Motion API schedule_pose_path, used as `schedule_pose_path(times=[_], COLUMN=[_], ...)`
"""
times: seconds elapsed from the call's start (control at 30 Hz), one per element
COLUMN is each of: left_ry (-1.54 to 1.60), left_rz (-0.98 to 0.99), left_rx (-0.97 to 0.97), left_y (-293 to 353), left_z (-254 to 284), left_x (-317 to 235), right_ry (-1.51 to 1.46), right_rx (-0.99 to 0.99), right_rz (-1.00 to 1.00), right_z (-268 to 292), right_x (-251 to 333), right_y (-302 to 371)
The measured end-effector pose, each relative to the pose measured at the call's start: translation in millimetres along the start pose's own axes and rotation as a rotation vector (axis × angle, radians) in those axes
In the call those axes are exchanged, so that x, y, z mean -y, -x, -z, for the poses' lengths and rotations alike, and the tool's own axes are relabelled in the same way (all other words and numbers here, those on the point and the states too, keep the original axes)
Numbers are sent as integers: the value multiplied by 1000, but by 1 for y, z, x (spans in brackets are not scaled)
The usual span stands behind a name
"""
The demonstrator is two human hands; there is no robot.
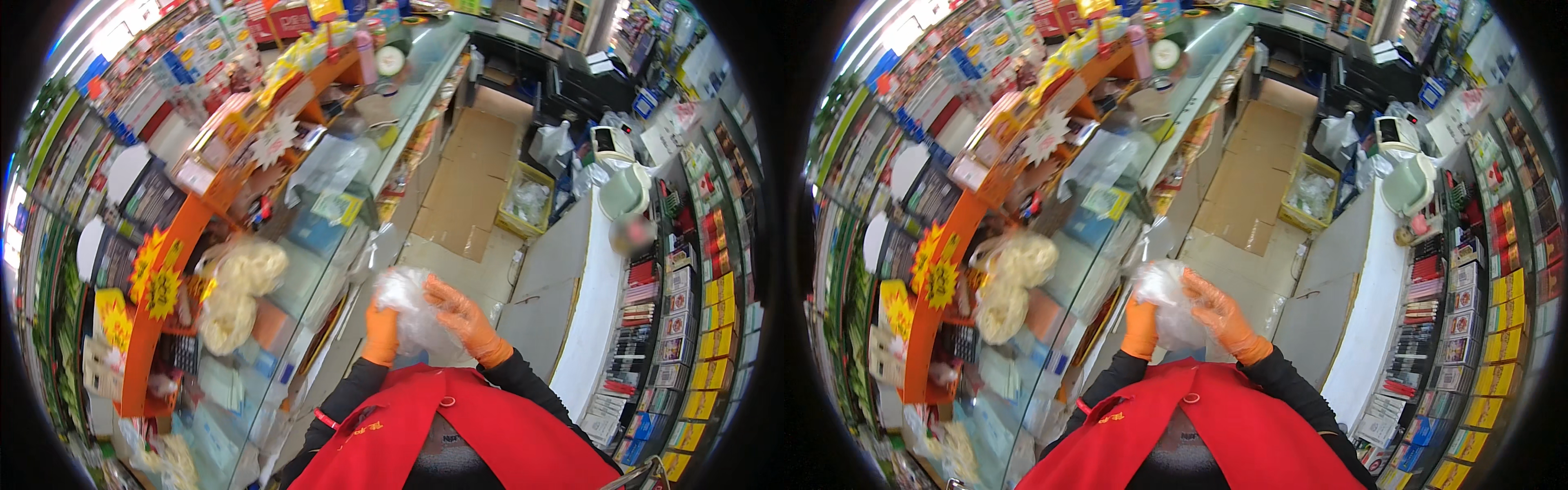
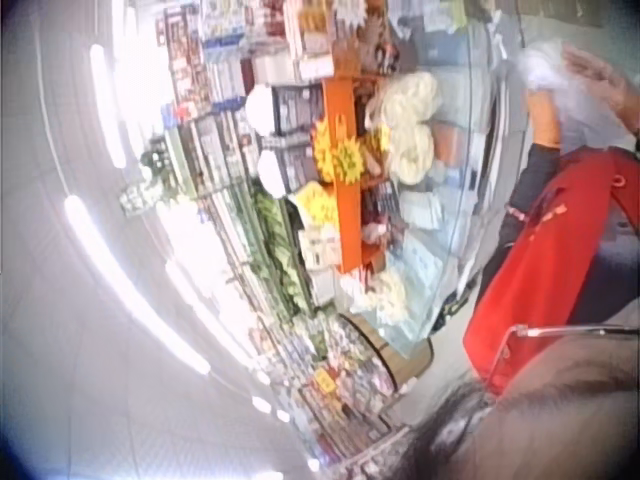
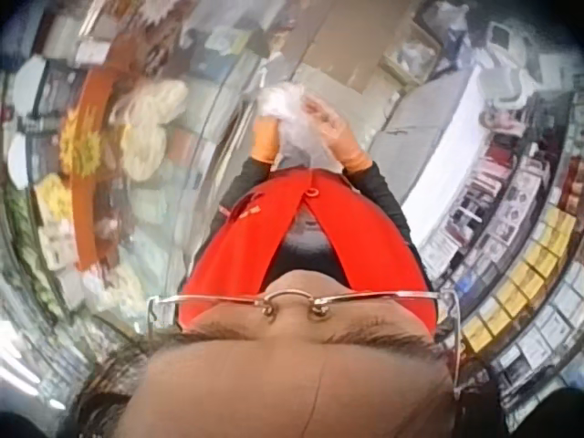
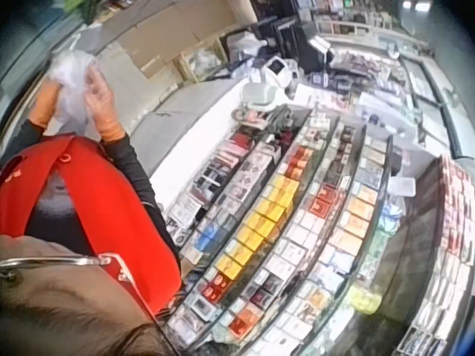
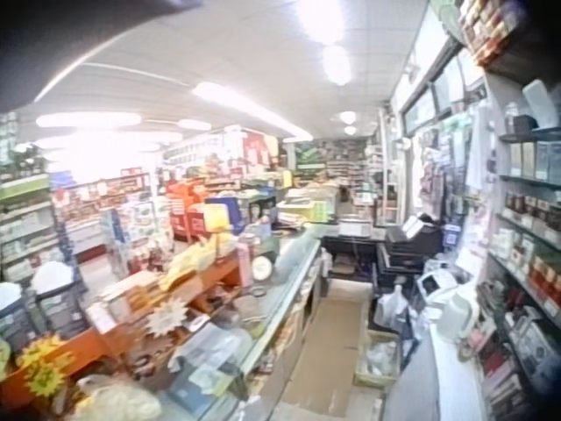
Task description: The person packages loose food items into clear plastic bags at a checkout counter. They repeatedly open bags, place items inside, and tie the bags shut using a string or twist tie.
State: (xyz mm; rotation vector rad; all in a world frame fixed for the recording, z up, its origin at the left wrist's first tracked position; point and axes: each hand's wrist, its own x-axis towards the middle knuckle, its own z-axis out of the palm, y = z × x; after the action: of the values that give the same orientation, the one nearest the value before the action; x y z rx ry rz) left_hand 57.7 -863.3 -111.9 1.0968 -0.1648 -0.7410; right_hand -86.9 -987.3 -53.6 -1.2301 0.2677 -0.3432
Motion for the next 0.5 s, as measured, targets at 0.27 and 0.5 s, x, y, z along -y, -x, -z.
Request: schedule_pose_path(times=[0.27,0.5], left_ry=[-185,-450], left_rz=[-172,104], left_rx=[142,1094], left_y=[-141,-215], left_z=[-83,-182], left_x=[-2,25], right_ry=[-512,-408], right_rx=[-399,-876], right_rz=[-37,50], right_z=[102,176], right_x=[23,53], right_y=[-98,-183])
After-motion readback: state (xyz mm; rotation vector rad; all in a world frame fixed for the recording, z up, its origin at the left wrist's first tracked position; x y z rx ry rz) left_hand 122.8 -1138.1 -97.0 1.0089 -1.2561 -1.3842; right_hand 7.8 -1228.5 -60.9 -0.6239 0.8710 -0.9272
